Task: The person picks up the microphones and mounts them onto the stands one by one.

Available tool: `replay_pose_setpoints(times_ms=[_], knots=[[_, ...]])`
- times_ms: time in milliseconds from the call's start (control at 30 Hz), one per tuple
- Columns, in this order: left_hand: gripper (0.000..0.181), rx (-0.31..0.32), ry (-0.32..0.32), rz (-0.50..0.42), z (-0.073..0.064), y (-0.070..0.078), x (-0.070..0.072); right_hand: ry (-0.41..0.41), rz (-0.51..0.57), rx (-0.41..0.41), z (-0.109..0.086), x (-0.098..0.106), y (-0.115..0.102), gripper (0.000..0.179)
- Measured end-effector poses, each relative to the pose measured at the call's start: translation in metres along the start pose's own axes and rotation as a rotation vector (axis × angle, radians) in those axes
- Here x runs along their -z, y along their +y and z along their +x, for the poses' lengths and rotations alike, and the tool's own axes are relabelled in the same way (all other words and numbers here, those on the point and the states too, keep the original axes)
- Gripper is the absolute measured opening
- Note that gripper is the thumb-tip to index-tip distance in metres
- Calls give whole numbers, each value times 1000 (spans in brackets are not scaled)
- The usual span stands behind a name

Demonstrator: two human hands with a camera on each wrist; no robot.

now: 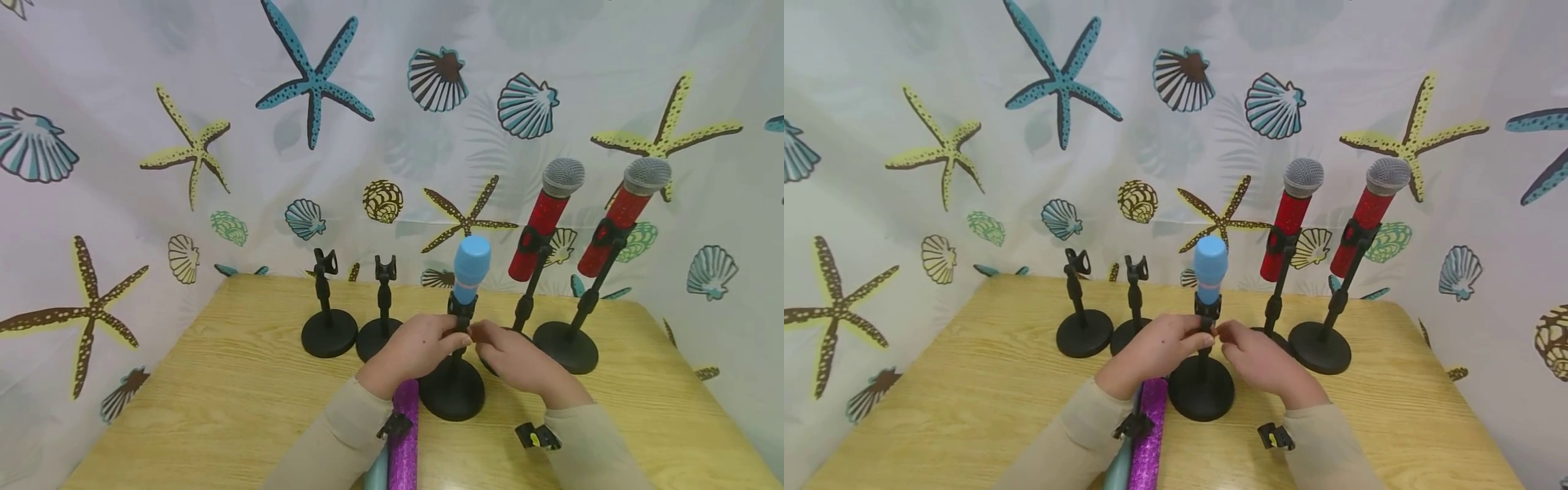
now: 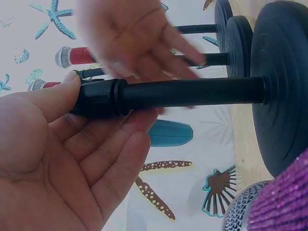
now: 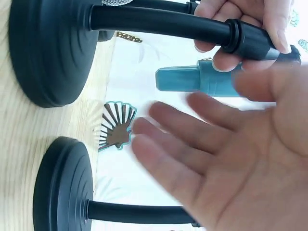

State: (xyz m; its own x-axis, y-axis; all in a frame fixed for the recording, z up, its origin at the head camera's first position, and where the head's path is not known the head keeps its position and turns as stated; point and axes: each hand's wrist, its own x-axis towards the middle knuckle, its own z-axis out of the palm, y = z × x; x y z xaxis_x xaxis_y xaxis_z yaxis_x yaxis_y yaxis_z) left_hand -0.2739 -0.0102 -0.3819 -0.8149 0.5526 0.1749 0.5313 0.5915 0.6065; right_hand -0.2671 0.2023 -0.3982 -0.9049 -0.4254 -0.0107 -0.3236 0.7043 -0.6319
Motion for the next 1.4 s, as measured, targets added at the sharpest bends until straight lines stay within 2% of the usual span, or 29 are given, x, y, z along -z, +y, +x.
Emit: replay_pose_setpoints(times_ms=[133,200,300,400,500,667,800,900,967,1067,1200,1300,1400], knots=[[23,4,-14,-42,-2,-1,0,-155,-125,-4,2,-15,3,49],[23,21,-36,-103,-2,-1,1,-206,-161,-15,5,-23,3,52],[24,54,-83,-196,-1,-2,2,-240,-225,-28,8,-33,1,59],[26,61,-107,-227,0,-3,3,-228,-272,-41,9,-40,0,64],[25,40,-79,-166,0,-1,3,-212,-288,-51,10,-43,0,64],[19,22,34,35,0,5,-2,-197,-280,-50,10,-43,0,61],[23,66,139,133,0,8,-9,-191,-268,-44,10,-44,2,58],[26,103,164,128,-1,8,-11,-189,-256,-45,10,-44,2,57],[26,116,132,99,-2,8,-8,-191,-249,-48,10,-45,2,58],[25,126,35,4,-4,5,-1,-191,-245,-58,10,-45,0,62],[23,85,-77,-133,-4,1,8,-187,-255,-66,10,-44,-1,64],[21,43,-105,-163,-3,-1,10,-185,-262,-60,10,-44,-2,61],[17,32,-87,-144,-2,-1,7,-186,-262,-63,10,-44,-2,60]])
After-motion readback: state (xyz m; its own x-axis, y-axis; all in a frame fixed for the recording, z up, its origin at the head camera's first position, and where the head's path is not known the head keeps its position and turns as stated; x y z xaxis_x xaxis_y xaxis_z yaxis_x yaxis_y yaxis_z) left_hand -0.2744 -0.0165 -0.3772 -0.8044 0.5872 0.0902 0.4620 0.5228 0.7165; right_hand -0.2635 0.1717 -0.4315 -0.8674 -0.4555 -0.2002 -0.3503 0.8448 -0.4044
